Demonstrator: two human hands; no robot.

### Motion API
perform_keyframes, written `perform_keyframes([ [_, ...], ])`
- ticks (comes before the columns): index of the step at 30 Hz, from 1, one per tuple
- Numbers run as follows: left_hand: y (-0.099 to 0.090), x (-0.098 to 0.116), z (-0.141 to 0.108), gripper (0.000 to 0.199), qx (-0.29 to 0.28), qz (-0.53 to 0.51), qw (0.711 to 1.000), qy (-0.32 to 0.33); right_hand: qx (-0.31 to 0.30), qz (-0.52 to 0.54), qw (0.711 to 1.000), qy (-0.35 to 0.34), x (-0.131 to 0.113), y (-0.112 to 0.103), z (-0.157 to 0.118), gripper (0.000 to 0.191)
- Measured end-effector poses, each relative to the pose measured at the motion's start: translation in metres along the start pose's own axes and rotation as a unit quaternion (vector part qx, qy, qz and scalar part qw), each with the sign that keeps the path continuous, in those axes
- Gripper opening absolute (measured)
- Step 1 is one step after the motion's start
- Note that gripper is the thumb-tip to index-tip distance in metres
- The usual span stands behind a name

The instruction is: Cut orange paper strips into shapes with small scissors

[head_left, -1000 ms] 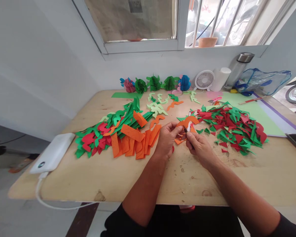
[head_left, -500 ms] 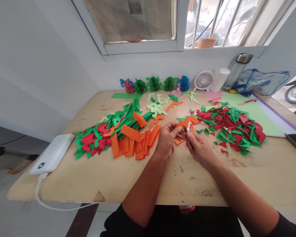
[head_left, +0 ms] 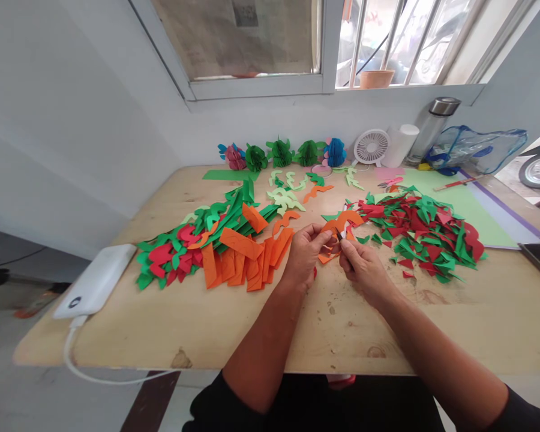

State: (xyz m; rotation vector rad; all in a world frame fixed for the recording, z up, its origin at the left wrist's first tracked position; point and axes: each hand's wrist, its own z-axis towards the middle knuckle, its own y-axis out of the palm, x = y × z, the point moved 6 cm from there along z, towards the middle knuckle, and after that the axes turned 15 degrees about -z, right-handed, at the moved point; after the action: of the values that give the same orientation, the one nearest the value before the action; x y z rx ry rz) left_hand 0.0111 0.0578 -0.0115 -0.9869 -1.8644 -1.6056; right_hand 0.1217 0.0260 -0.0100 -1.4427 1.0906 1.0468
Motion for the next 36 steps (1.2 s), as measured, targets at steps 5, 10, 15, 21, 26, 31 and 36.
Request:
perform_keyframes([
  [5, -0.0003, 0.0008, -0.0002, 0.020, 0.002, -0.006, 1.000, 0.004, -0.004, -0.001, 1.000, 0.003, -0.0001, 0.0000, -0.0003, 0.053],
  [10, 0.0003, 0.0012, -0.0006, 0.021, 0.004, -0.012, 1.000, 0.002, -0.007, 0.001, 1.000, 0.008, -0.0007, 0.0003, -0.0005, 0.053],
  [15, 0.0002, 0.0013, -0.0005, 0.021, 0.004, -0.012, 1.000, 0.003, -0.005, -0.008, 1.000, 0.001, -0.0016, 0.0005, -0.0002, 0.053],
  [21, 0.0006, 0.0017, -0.0005, 0.020, -0.001, -0.009, 1.000, 0.009, -0.009, -0.015, 1.000, 0.000, -0.0009, 0.0005, 0.0002, 0.055],
  [26, 0.0012, 0.0024, -0.0015, 0.020, 0.000, -0.009, 1.000, 0.008, -0.014, -0.002, 1.000, 0.001, -0.0015, 0.0015, 0.0002, 0.055],
  [31, 0.0022, 0.0037, -0.0022, 0.020, -0.003, -0.005, 1.000, 0.007, -0.012, 0.001, 1.000, -0.002, -0.0024, 0.0013, -0.0003, 0.055],
  [36, 0.0022, 0.0039, -0.0022, 0.020, -0.003, -0.003, 1.000, 0.009, -0.013, -0.003, 1.000, -0.003, -0.0002, 0.0013, -0.0006, 0.054],
])
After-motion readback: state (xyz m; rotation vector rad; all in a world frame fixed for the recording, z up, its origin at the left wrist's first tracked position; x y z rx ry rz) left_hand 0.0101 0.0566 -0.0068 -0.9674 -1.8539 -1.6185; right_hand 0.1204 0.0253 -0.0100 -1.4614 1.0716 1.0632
